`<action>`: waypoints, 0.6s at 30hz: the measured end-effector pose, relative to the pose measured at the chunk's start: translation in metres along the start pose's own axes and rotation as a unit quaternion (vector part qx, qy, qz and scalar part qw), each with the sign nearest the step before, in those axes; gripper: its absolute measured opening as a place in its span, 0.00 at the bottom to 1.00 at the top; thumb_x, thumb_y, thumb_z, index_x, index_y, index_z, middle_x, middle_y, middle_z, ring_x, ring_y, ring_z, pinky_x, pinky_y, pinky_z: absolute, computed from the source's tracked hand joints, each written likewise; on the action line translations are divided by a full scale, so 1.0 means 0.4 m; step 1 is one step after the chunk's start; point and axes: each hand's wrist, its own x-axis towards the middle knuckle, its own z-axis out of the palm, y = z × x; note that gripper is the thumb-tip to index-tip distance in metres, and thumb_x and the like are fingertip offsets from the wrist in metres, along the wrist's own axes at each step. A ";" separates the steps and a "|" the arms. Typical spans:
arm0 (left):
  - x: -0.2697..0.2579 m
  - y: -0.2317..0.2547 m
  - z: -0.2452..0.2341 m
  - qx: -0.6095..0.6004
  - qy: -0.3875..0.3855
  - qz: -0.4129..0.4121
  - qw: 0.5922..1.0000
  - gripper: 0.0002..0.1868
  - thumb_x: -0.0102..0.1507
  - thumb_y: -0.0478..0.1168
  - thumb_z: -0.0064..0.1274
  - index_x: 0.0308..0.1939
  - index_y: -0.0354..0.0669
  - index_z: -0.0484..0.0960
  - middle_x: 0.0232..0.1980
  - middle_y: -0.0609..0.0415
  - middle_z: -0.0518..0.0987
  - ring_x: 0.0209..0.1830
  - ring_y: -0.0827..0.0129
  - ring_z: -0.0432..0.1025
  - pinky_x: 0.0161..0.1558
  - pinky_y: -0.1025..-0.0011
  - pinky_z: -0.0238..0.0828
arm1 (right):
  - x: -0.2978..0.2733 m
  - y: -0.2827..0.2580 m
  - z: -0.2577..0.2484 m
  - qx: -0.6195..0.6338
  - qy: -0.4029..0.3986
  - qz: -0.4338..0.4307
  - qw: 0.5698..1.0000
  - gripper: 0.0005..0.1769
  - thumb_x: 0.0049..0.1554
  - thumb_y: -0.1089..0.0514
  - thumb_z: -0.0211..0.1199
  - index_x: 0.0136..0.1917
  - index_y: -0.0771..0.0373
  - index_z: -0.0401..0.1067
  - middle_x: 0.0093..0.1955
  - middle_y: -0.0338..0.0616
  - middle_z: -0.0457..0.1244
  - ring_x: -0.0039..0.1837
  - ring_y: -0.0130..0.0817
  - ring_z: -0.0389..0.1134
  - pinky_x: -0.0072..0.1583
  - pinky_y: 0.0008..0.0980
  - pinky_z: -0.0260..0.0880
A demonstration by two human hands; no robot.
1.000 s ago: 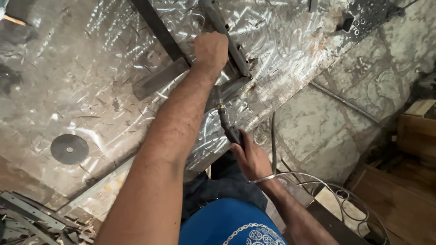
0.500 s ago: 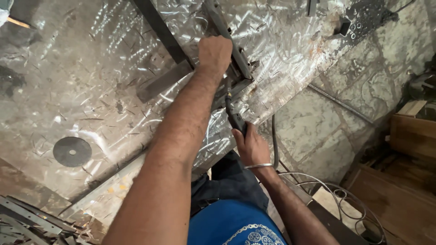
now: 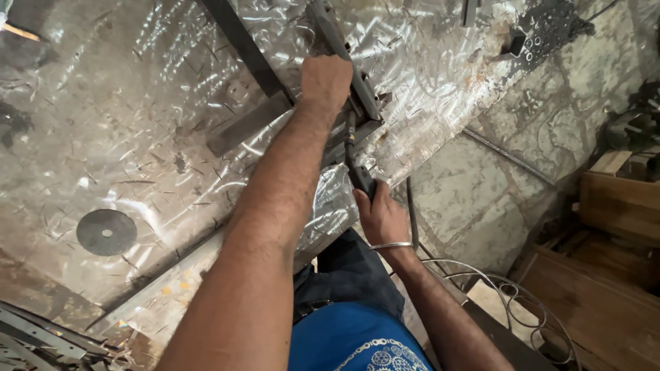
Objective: The person aligns a small metal bar onto a larger metal frame on a workbench and welds the joint using a welding torch. They repeat this process by picking up another metal bar, aligning it, and welding it to the frame.
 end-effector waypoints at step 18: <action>0.058 -0.009 0.100 0.051 0.071 0.019 0.996 0.07 0.59 0.37 0.55 0.33 0.51 0.88 0.33 0.56 0.86 0.37 0.60 0.82 0.36 0.58 0.72 | 0.022 0.002 -0.008 -0.028 -0.062 0.065 0.996 0.34 0.62 0.32 0.50 0.66 0.62 0.62 0.44 0.68 0.68 0.49 0.70 0.69 0.50 0.61 0.67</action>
